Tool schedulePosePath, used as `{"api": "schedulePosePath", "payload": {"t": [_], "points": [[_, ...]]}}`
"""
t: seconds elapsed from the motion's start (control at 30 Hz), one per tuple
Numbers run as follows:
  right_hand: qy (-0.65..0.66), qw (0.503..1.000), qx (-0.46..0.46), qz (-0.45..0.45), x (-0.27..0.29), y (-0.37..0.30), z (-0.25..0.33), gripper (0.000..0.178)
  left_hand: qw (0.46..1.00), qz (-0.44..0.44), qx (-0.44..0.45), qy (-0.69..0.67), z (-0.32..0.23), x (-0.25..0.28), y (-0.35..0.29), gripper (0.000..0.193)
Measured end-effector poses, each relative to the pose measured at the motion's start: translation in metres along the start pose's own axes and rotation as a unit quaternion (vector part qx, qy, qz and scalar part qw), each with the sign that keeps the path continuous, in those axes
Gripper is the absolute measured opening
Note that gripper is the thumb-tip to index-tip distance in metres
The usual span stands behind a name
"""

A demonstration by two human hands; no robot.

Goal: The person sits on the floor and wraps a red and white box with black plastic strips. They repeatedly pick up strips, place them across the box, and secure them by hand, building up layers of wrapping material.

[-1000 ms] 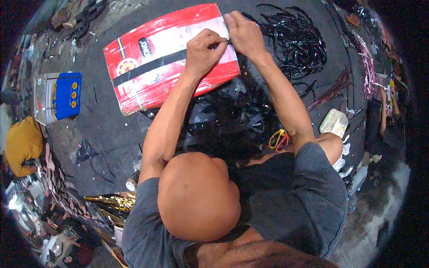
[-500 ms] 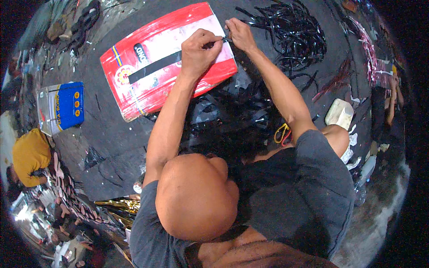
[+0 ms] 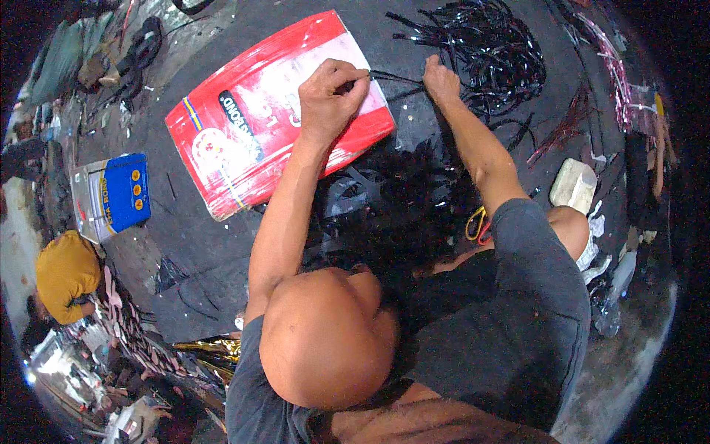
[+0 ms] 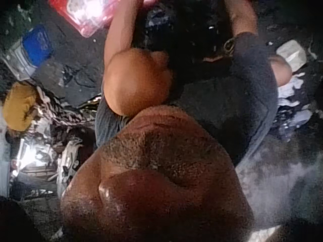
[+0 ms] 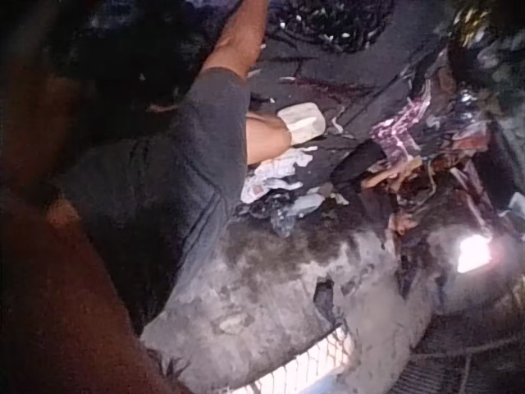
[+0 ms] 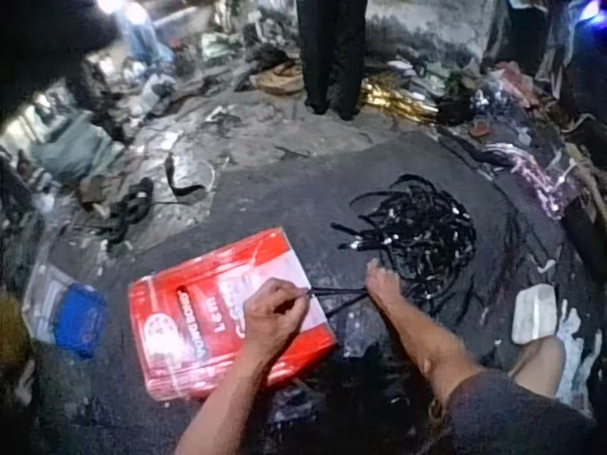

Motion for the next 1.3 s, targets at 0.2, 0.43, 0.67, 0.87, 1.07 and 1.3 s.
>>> {"api": "schedulePosePath", "payload": {"t": [0.2,0.43,0.67,0.87,1.07,1.3], "points": [[-0.042,0.999,-0.030,0.017,0.002,0.020,-0.049,0.028,0.999,0.014,-0.003,0.040,-0.005,0.001,0.000,0.006],[-0.052,0.998,-0.029,0.014,0.008,0.023,-0.055,0.025,0.998,0.038,-0.043,0.023,-0.003,0.002,-0.003,0.012],[-0.039,0.998,-0.050,0.024,0.013,0.030,-0.066,0.027,0.962,0.112,-0.216,0.128,-0.001,0.007,-0.007,0.033],[-0.053,0.994,-0.094,0.028,0.017,0.027,-0.091,0.029,0.944,0.146,-0.256,0.150,-0.008,0.003,-0.007,0.046],[-0.055,0.980,-0.188,0.029,0.060,0.012,-0.146,0.038,0.928,0.131,-0.295,0.187,-0.010,0.000,-0.002,0.044],[0.144,0.661,-0.369,-0.637,0.189,-0.022,-0.100,0.027,0.937,0.120,-0.272,0.183,-0.022,0.005,-0.007,0.042]]}}
Point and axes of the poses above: each hand's wrist, its own y-axis towards the middle knuckle, its own x-axis out of the back of the hand, z = x × y, the point moved 3 cm from there along y, towards the middle knuckle
